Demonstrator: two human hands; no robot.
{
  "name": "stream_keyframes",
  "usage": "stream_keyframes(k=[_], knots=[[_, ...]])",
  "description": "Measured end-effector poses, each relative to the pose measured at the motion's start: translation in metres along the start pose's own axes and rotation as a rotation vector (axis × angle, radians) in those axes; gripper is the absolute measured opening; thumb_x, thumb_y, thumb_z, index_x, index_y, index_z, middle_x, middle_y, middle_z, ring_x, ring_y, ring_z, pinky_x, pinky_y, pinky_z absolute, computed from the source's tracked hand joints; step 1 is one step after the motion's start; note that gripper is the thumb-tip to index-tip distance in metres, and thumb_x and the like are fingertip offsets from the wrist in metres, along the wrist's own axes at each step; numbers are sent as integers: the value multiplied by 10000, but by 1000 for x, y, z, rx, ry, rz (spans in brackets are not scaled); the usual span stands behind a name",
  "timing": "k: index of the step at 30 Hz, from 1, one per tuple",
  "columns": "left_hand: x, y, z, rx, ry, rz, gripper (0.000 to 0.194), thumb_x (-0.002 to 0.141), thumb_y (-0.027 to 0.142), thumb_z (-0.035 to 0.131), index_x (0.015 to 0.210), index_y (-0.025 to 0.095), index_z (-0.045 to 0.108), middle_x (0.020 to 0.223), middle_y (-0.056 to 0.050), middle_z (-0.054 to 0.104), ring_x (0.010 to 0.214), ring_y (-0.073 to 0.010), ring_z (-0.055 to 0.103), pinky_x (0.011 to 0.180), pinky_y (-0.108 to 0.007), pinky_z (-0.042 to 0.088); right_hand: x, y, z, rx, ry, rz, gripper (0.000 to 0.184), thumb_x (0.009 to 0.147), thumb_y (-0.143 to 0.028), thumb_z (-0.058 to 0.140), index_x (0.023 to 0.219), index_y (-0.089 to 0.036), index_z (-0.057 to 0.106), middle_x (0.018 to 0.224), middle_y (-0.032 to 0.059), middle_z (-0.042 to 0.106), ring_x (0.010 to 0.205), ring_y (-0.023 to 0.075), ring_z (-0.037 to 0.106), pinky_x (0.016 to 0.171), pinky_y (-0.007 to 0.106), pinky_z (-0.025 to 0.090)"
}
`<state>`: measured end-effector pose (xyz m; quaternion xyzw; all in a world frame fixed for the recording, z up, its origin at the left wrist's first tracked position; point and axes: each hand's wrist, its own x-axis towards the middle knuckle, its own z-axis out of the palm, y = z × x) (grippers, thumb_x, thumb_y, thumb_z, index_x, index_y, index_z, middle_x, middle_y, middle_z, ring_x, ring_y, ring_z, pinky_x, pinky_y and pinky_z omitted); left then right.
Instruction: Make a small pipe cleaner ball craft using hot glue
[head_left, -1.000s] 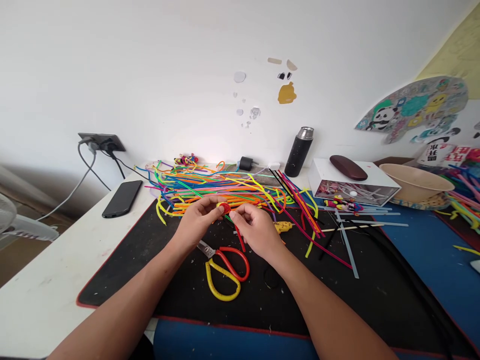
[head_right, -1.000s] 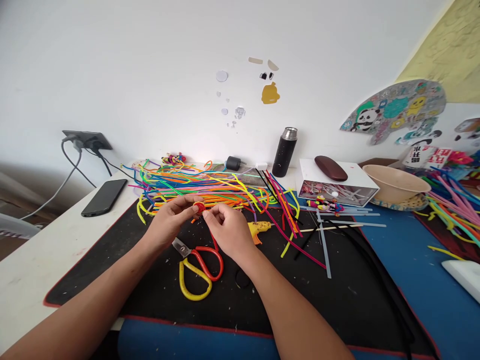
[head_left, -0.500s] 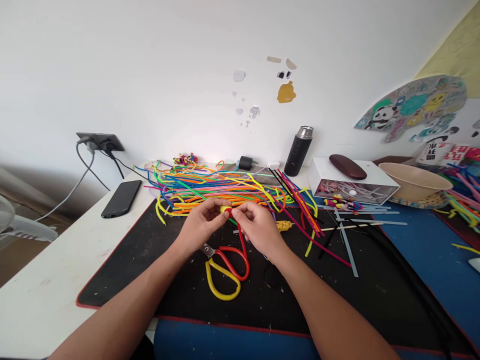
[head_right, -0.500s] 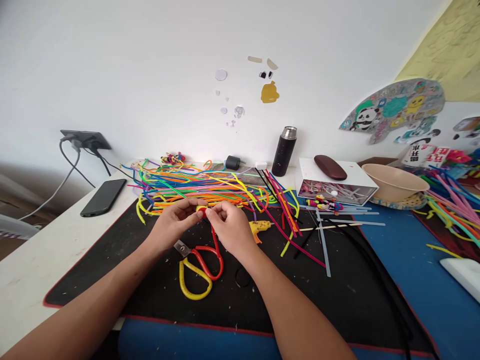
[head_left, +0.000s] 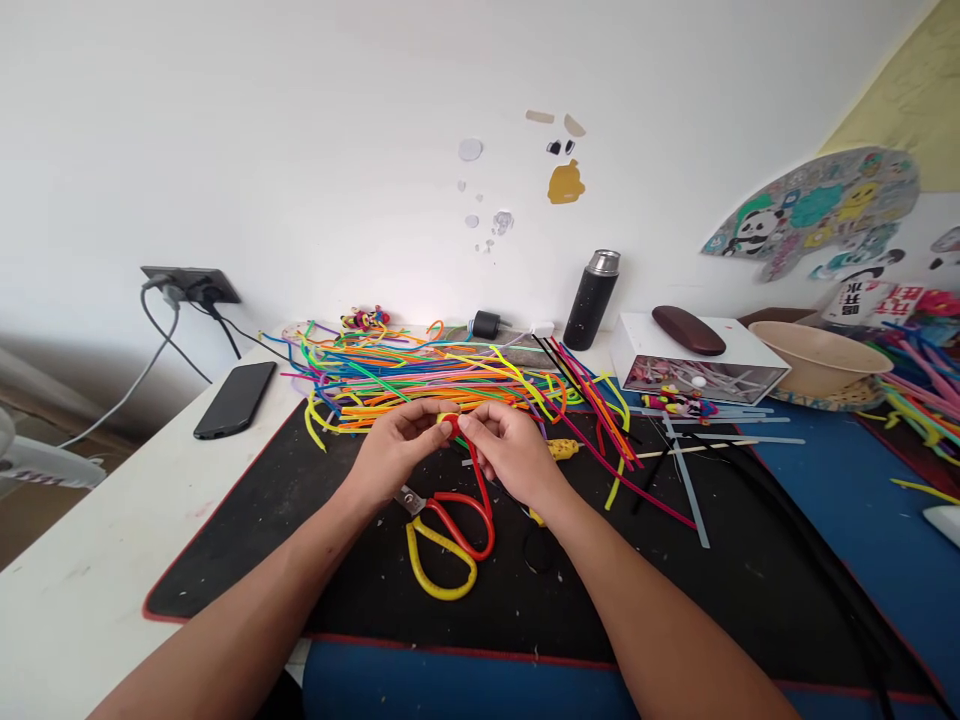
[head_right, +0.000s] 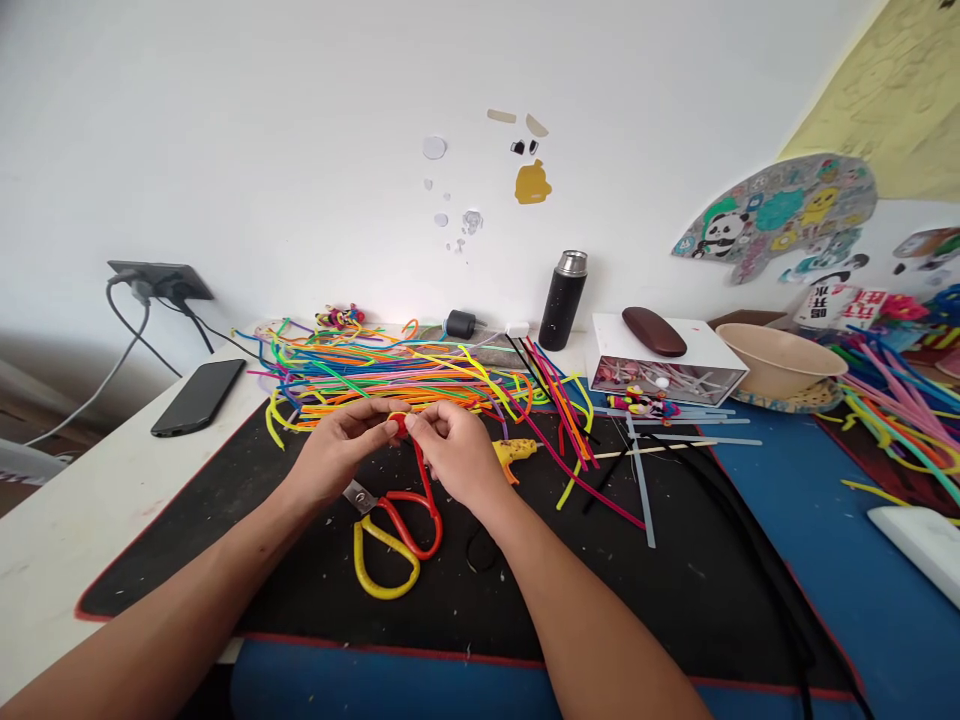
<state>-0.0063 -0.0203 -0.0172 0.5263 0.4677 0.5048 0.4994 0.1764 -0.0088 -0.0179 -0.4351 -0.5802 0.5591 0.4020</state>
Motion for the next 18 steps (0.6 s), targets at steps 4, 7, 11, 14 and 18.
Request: stream_keyframes(k=[4, 7, 11, 14, 18], knots=[[-1, 1, 1, -17, -3, 11, 450, 709, 532, 923, 990, 202, 803, 923, -73, 797, 880, -253, 725, 862, -391, 596, -1, -3, 0, 80, -32, 52, 317, 895, -509, 727, 844, -211, 631, 539, -68, 552, 390, 98, 472, 388, 218, 356], [-1, 2, 1, -2, -1, 35, 455, 696, 535, 929, 978, 203, 796, 939, -76, 799, 919, -272, 732, 885, -406, 592, -2, -4, 1, 128, -45, 84, 341, 877, -527, 738, 839, -207, 626, 532, -75, 554, 390, 92, 470, 389, 208, 343], [-1, 3, 1, 2, 9, 54, 462, 675, 537, 940, 955, 199, 796, 961, -80, 801, 919, -270, 730, 881, -401, 591, -4, -6, 1, 137, -47, 93, 374, 858, -551, 750, 824, -204, 615, 520, -80, 553, 386, 87, 470, 385, 197, 335], [-1, 1, 1, -17, 9, 51, 453, 684, 520, 942, 974, 201, 803, 949, -75, 800, 898, -259, 729, 876, -392, 592, -3, -5, 1, 138, -46, 91, 378, 857, -558, 748, 822, -207, 613, 523, -81, 553, 387, 86, 470, 383, 197, 333], [-1, -3, -1, -40, -1, 48, 421, 727, 500, 925, 1005, 206, 808, 972, -76, 803, 900, -251, 732, 858, -376, 595, -1, -2, 1, 133, -47, 75, 386, 862, -572, 743, 830, -209, 617, 523, -80, 547, 388, 92, 467, 380, 208, 339]])
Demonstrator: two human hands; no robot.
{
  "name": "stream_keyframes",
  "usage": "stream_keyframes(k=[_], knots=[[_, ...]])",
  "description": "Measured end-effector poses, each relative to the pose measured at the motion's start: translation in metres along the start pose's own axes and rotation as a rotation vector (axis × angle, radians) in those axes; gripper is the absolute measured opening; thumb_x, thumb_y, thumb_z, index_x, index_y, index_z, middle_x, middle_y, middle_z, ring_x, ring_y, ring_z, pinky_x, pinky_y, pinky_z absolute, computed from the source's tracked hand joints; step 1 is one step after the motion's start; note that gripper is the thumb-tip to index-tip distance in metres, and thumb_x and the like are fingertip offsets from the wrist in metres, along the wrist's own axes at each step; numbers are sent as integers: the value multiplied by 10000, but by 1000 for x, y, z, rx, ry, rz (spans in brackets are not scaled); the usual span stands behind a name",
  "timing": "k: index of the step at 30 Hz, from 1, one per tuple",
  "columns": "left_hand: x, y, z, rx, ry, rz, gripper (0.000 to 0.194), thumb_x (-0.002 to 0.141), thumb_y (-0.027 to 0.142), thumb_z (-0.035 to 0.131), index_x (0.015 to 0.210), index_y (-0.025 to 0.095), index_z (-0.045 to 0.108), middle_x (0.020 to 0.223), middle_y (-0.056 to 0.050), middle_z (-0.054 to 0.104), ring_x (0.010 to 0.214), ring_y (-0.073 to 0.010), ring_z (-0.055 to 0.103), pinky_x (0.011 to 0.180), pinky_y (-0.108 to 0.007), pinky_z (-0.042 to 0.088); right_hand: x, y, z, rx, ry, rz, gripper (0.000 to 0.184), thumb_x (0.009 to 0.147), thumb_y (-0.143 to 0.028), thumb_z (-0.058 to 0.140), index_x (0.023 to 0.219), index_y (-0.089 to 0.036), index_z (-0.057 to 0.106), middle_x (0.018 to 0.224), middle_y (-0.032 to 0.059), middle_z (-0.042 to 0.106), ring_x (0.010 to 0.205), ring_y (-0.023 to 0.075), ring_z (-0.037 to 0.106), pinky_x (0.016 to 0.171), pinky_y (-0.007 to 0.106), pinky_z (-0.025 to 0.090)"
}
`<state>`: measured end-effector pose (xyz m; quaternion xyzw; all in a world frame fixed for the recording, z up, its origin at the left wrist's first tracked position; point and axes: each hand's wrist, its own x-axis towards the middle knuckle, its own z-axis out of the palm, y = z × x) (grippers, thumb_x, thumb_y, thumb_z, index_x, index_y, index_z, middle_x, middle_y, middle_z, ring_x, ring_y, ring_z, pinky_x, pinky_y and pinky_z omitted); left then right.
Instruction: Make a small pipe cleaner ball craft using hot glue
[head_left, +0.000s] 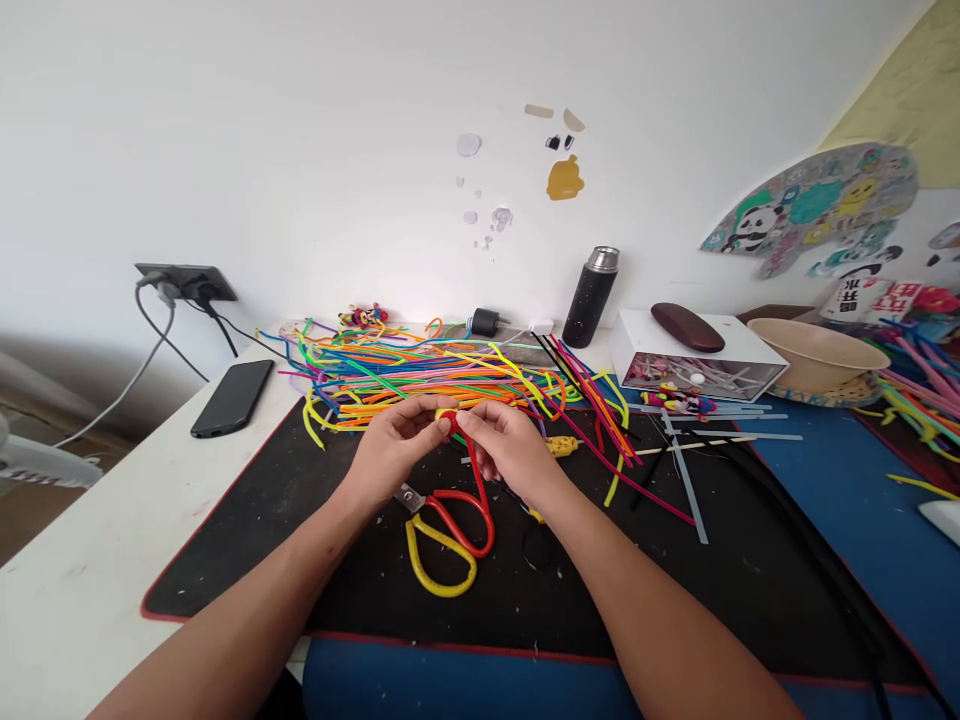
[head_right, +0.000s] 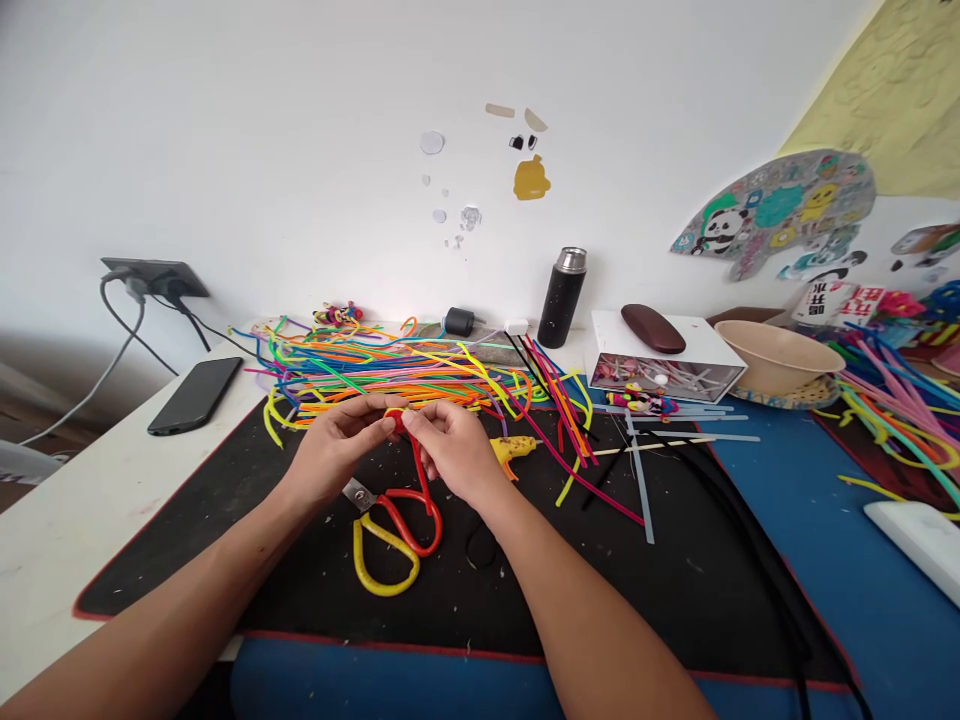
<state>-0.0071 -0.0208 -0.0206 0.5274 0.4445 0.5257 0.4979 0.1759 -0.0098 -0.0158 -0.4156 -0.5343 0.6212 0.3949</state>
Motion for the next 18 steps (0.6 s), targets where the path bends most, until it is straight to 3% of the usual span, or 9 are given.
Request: stream_keyframes(k=[8, 13, 18], knots=[[2, 0, 2, -26, 41, -7, 432, 721, 515, 921, 1005, 205, 819, 983, -80, 808, 884, -255, 730, 864, -398, 604, 1, 2, 0, -32, 27, 0, 430, 864, -623, 746, 854, -214, 614, 544, -74, 534, 408, 98, 460, 388, 225, 338], [4, -2, 1, -63, 81, -19, 440, 715, 511, 926, 1008, 199, 825, 993, -75, 807, 830, -218, 700, 835, -368, 595, 4, 7, -2, 25, 56, -45, 474, 877, -681, 702, 857, -221, 590, 529, -84, 513, 379, 88, 428, 370, 223, 270], [5, -3, 1, -49, 101, -16, 461, 700, 519, 935, 997, 183, 823, 1003, -80, 798, 851, -213, 688, 809, -340, 588, 6, 8, -1, 0, 63, -49, 512, 858, -713, 714, 882, -216, 594, 556, -76, 543, 376, 82, 449, 362, 220, 270]])
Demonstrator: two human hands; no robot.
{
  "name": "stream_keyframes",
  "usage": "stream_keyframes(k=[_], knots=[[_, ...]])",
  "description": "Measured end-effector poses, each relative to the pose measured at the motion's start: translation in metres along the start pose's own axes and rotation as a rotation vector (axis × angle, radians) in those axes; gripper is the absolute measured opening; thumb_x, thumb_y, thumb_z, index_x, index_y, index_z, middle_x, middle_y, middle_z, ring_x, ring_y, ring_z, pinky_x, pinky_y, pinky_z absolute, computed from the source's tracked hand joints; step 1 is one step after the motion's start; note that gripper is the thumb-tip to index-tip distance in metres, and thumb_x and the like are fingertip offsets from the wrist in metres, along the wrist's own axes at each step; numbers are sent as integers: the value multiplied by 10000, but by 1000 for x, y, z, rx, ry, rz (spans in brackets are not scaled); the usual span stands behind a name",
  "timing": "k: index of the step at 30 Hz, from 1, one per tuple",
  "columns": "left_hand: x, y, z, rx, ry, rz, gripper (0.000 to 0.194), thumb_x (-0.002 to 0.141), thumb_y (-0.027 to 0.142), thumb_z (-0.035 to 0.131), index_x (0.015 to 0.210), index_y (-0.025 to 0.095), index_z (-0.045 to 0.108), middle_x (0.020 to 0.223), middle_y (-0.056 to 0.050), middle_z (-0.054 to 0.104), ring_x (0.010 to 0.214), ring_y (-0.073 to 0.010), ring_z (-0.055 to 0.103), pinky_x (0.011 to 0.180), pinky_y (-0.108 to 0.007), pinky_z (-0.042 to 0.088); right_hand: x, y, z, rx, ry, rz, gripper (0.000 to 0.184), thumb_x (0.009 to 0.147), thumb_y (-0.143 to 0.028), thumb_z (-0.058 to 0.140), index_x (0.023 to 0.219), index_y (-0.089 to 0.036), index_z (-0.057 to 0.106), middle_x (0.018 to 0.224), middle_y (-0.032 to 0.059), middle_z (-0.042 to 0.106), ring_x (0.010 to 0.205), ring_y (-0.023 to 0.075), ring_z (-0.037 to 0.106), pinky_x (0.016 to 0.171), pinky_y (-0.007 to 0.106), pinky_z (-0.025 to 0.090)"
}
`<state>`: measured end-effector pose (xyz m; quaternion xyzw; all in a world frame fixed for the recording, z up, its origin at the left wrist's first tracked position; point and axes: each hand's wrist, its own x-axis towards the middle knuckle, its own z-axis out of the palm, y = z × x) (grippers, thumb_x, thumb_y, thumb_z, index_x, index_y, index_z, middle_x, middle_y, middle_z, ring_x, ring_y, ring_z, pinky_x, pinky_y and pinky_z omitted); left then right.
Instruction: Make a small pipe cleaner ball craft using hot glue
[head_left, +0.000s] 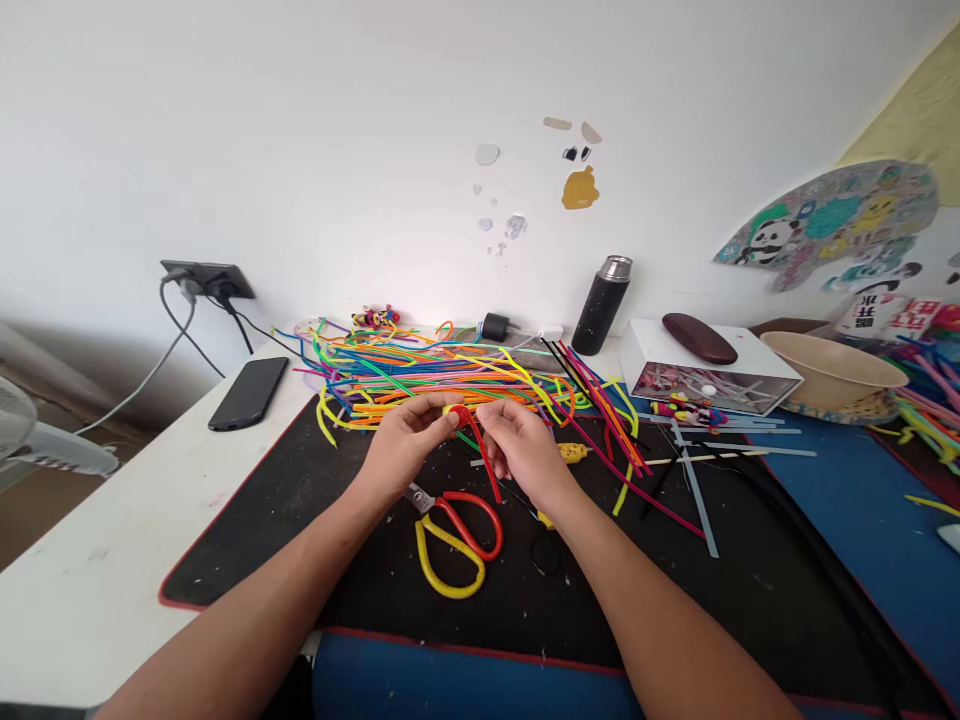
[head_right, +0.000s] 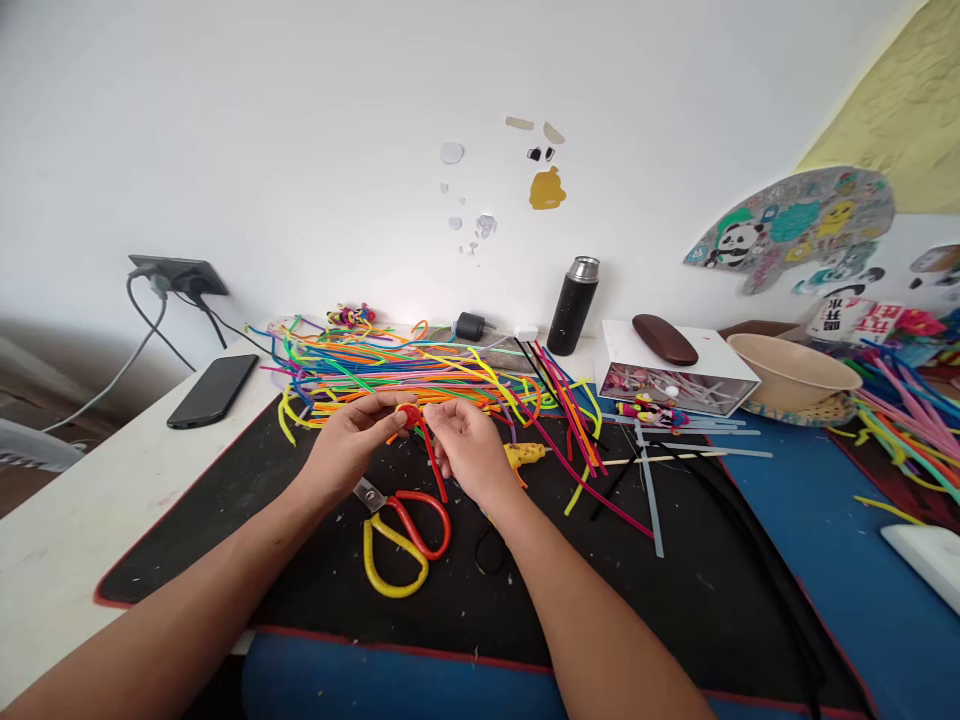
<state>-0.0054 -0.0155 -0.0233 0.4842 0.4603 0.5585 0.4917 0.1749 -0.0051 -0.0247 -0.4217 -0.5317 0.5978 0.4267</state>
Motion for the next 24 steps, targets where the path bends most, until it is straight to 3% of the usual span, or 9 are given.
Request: stream_keyframes(k=[9, 24], knots=[[-1, -1, 2, -50, -32, 9, 390, 719, 470, 934, 965, 185, 831, 984, -67, 793, 805, -186, 675, 775, -313, 576, -2, 0, 3, -27, -67, 7, 449, 856, -627, 749, 946, -208, 614, 557, -84, 560, 372, 80, 445, 364, 220, 290], [-2, -2, 4, -82, -25, 1, 335, 725, 426, 929, 942, 189, 835, 978, -61, 799, 751, -161, 646, 754, -297, 554, -3, -1, 5, -30, -93, 60, 479, 860, -672, 715, 921, -208, 608, 555, -83, 546, 376, 82, 445, 368, 221, 265]])
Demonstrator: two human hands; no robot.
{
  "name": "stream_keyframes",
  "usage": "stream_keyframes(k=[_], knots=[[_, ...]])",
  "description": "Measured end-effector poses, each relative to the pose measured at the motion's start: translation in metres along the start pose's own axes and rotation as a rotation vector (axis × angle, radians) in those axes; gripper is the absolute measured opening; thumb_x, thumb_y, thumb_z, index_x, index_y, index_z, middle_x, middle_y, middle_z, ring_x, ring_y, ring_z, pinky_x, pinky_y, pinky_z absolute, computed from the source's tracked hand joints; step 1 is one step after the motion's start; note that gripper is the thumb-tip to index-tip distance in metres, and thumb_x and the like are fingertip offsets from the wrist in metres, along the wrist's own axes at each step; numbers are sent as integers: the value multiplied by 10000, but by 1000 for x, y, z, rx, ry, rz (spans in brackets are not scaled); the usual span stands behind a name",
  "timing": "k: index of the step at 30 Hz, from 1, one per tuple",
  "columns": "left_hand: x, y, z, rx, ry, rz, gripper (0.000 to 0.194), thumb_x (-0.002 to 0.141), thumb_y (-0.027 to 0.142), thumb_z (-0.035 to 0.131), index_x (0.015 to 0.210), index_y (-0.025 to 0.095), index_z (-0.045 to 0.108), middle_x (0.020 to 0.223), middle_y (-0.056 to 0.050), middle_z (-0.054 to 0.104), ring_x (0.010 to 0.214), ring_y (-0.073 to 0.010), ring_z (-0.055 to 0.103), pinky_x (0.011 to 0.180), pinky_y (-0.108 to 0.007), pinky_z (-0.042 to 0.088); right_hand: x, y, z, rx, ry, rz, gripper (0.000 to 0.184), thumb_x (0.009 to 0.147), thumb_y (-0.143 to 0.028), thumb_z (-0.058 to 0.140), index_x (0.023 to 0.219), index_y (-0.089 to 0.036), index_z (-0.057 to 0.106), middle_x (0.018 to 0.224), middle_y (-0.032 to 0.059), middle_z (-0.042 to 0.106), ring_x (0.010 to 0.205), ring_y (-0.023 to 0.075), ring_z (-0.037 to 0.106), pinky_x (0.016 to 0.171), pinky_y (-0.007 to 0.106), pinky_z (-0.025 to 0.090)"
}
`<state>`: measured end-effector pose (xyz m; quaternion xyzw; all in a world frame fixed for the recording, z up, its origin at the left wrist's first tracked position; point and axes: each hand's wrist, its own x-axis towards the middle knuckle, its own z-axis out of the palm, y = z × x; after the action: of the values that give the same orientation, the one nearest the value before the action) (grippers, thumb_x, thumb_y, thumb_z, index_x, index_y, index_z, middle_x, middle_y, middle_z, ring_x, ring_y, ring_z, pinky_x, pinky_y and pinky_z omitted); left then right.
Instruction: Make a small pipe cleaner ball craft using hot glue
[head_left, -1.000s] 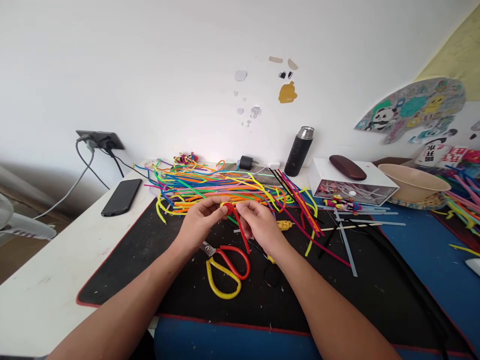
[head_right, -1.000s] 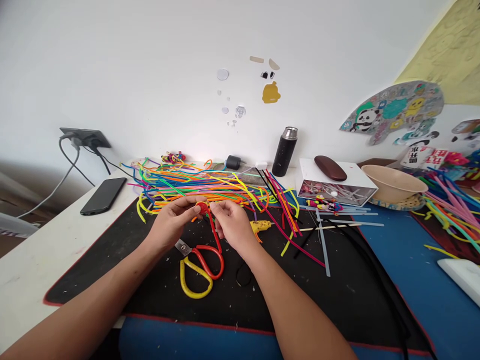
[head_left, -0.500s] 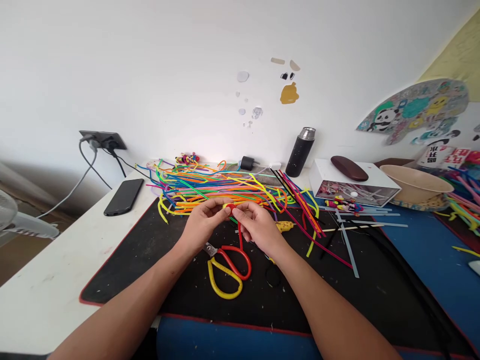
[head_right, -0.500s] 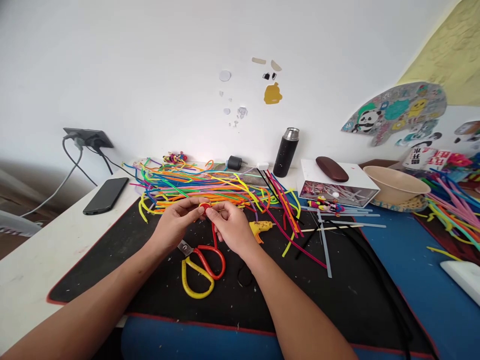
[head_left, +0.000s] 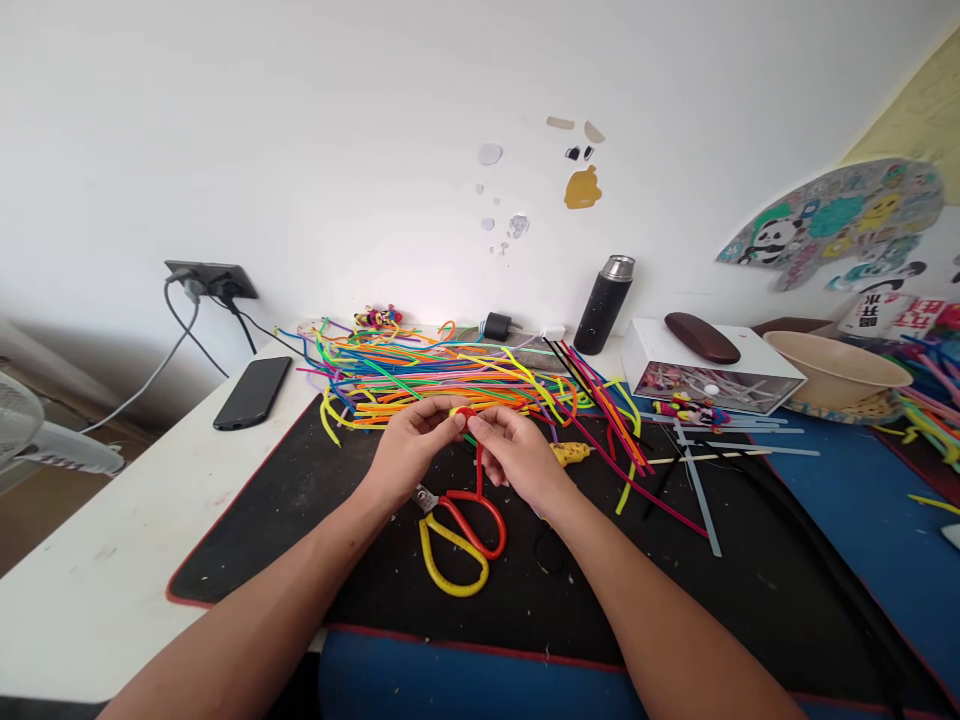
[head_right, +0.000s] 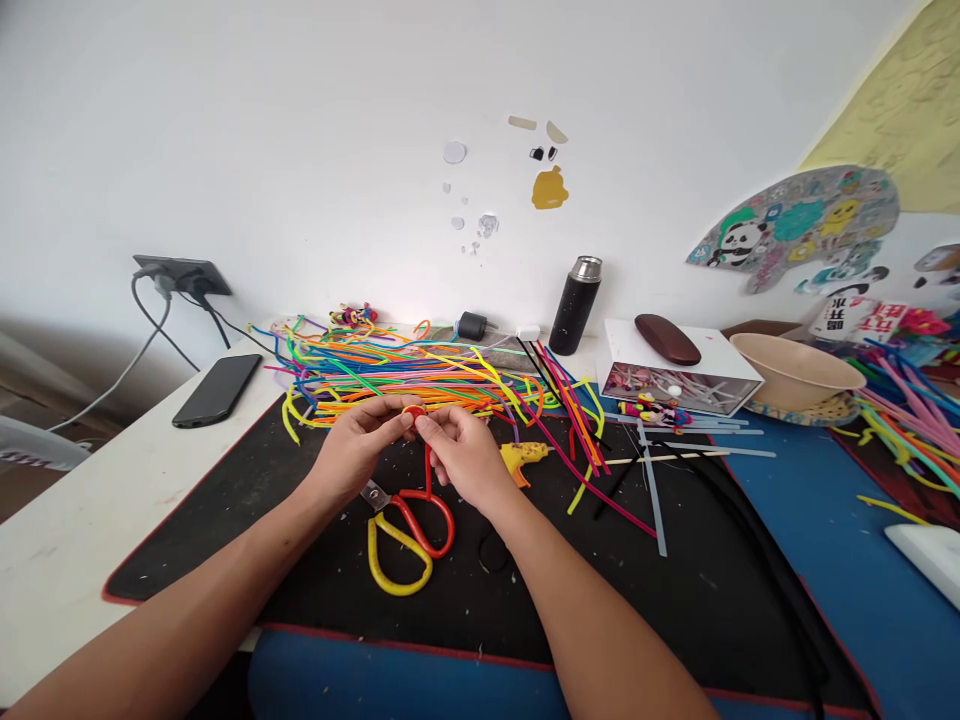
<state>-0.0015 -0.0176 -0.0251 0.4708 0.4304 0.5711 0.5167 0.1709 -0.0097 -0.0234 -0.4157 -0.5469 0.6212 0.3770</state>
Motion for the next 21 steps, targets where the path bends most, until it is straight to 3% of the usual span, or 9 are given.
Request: stream_keyframes(k=[7, 15, 21], knots=[[4, 2, -4, -83, 55, -36, 322, 723, 434, 928, 903, 186, 829, 875, -43, 770, 754, -162, 646, 754, -289, 523, 1, 5, 0, -7, 0, -7, 471, 861, -663, 731, 950, -217, 606, 572, -81, 556, 394, 86, 456, 383, 219, 288], [0, 1, 0, 70, 26, 11, 420, 700, 505, 931, 960, 193, 825, 1024, -84, 807, 899, -237, 705, 817, -343, 567, 1, 5, 1, -17, 10, -33, 470, 865, -660, 734, 951, -217, 603, 569, -85, 545, 384, 85, 441, 371, 219, 295], [0, -1, -1, 50, 4, 12, 427, 724, 506, 914, 991, 187, 821, 1031, -88, 814, 886, -237, 715, 832, -354, 575, -1, 3, 3, -26, 6, -34, 437, 873, -618, 753, 933, -217, 592, 572, -87, 540, 388, 84, 439, 381, 225, 319]])
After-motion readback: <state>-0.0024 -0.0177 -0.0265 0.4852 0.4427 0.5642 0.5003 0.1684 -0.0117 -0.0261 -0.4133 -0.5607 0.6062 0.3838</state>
